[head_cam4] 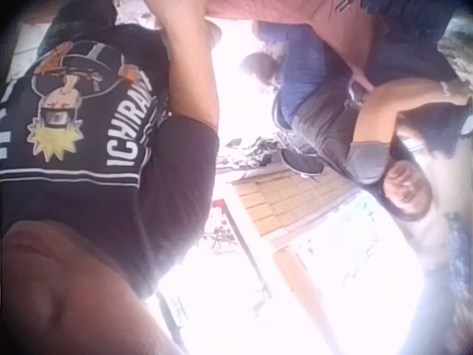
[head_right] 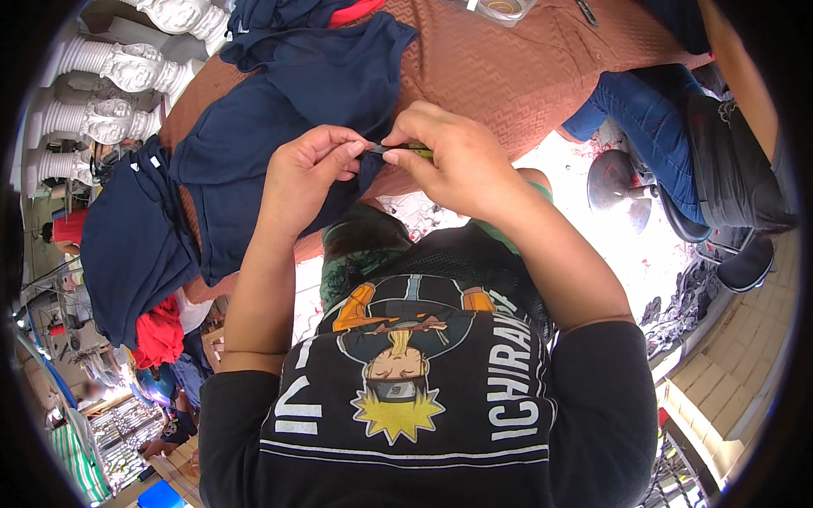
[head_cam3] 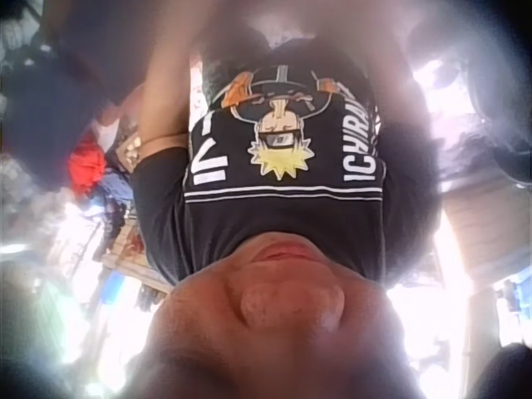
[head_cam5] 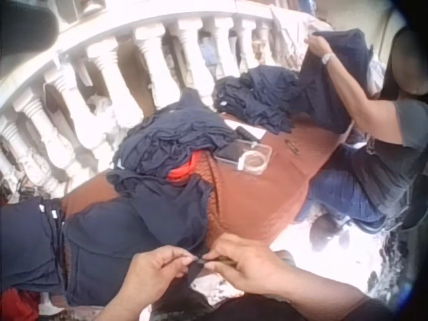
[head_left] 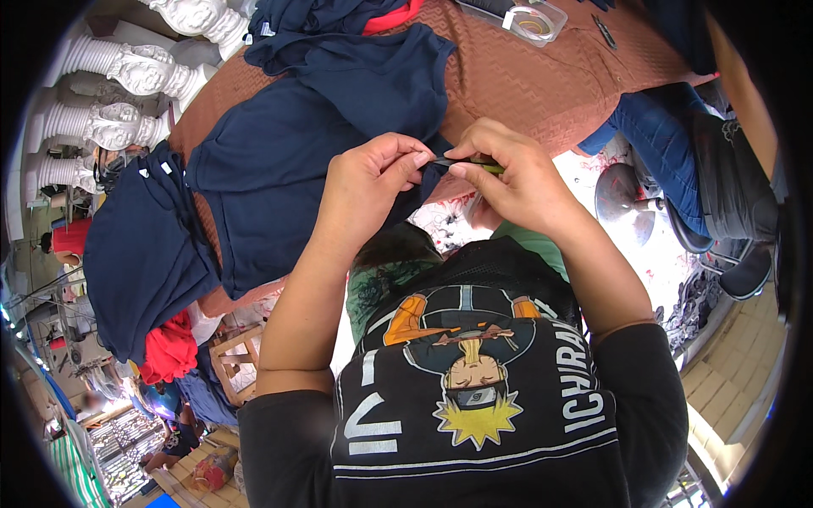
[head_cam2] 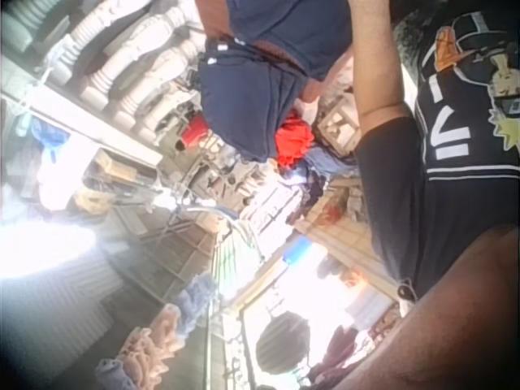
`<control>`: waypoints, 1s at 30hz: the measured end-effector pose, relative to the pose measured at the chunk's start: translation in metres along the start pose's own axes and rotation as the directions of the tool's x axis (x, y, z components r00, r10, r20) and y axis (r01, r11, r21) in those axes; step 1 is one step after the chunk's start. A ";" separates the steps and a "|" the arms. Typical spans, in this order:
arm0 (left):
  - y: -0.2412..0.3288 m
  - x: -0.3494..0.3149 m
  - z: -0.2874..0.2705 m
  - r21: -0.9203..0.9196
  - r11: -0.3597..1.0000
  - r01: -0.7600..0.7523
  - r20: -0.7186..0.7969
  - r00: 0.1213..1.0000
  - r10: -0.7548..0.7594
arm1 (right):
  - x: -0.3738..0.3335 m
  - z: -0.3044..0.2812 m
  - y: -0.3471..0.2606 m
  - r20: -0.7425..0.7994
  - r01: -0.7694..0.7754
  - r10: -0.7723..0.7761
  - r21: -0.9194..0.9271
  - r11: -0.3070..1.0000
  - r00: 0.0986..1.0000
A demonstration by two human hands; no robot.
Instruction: The person trims loose threads from dark shirts using shears, handling several shirts one at a time and setting them aside on a table.
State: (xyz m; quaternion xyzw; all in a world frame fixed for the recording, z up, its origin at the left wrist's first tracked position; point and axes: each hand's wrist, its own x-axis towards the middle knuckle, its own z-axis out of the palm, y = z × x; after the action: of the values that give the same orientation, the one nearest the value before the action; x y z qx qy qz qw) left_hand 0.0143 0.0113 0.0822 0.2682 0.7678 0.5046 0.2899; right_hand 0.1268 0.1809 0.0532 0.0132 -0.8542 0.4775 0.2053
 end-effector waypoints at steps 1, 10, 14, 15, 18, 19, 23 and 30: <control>0.000 0.000 0.000 -0.003 1.000 -0.007 0.000 1.000 0.007 | 0.000 0.000 0.000 0.005 0.008 -0.008 -0.007 1.000 1.000; -0.003 0.000 0.001 0.020 0.999 -0.037 -0.006 0.999 0.037 | 0.001 0.003 -0.004 0.026 -0.001 0.002 -0.022 1.000 1.000; -0.005 0.000 0.003 0.086 0.995 -0.050 -0.012 0.999 0.052 | 0.001 0.002 -0.004 0.037 0.021 -0.019 -0.067 0.998 0.999; -0.006 -0.001 0.003 0.103 0.993 -0.055 -0.014 0.998 0.057 | 0.001 0.002 -0.005 0.043 0.022 -0.019 -0.078 0.997 0.999; -0.006 -0.005 0.005 0.080 0.992 -0.096 -0.027 0.995 0.098 | -0.001 -0.001 -0.012 0.093 -0.037 0.047 -0.106 0.994 0.995; -0.003 -0.007 0.001 0.215 0.930 -0.298 0.064 0.955 0.291 | -0.002 -0.002 -0.013 0.099 -0.042 0.054 -0.124 0.991 0.994; 0.018 -0.024 -0.038 0.303 0.741 -0.599 0.296 0.799 0.524 | -0.004 -0.021 -0.013 0.143 -0.126 0.151 -0.172 0.977 0.978; -0.035 -0.047 0.000 0.405 0.859 -0.314 0.004 0.940 0.341 | -0.024 -0.003 0.025 0.234 -0.049 0.100 -0.213 0.976 0.967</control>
State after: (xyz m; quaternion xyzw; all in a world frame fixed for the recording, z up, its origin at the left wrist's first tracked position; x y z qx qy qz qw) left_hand 0.0421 -0.0338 0.0576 0.4310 0.8070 0.3877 0.1127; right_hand 0.1448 0.1930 0.0256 0.0181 -0.9175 0.3890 0.0812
